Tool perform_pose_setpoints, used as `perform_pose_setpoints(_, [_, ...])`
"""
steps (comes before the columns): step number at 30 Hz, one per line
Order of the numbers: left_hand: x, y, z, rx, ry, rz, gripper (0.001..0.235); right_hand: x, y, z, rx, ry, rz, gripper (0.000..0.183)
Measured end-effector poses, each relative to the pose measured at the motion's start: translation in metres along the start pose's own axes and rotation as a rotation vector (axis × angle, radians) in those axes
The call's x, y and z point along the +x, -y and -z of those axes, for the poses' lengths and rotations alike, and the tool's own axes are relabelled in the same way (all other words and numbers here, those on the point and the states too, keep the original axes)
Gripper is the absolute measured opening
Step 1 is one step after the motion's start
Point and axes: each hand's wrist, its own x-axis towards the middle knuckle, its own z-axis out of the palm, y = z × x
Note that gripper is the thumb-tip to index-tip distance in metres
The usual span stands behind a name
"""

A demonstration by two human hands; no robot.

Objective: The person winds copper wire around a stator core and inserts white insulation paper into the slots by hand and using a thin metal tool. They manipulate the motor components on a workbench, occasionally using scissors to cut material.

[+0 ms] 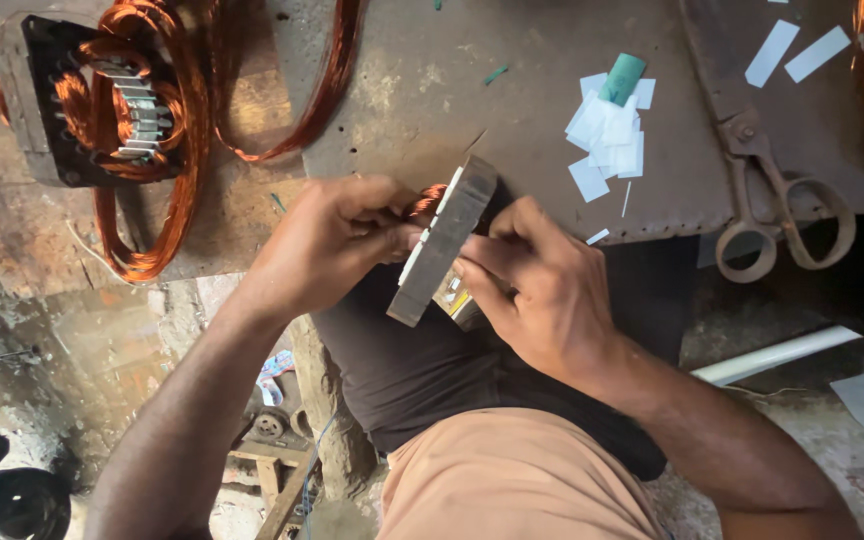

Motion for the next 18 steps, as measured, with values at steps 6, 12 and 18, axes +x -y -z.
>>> perform_pose_setpoints(6, [0.004,0.003,0.004,0.131,0.037,-0.047,0.021,0.004,0.0,0.003,-0.007,0.05,-0.006,0.014])
perform_pose_setpoints(12, [0.004,0.0,0.008,0.145,0.044,-0.028,0.015,0.005,0.003,0.001,0.064,0.02,-0.083,0.012])
perform_pose_setpoints(18, [0.003,0.01,0.007,0.062,0.046,-0.077,0.016,0.003,-0.002,0.002,0.009,0.012,0.019,0.017])
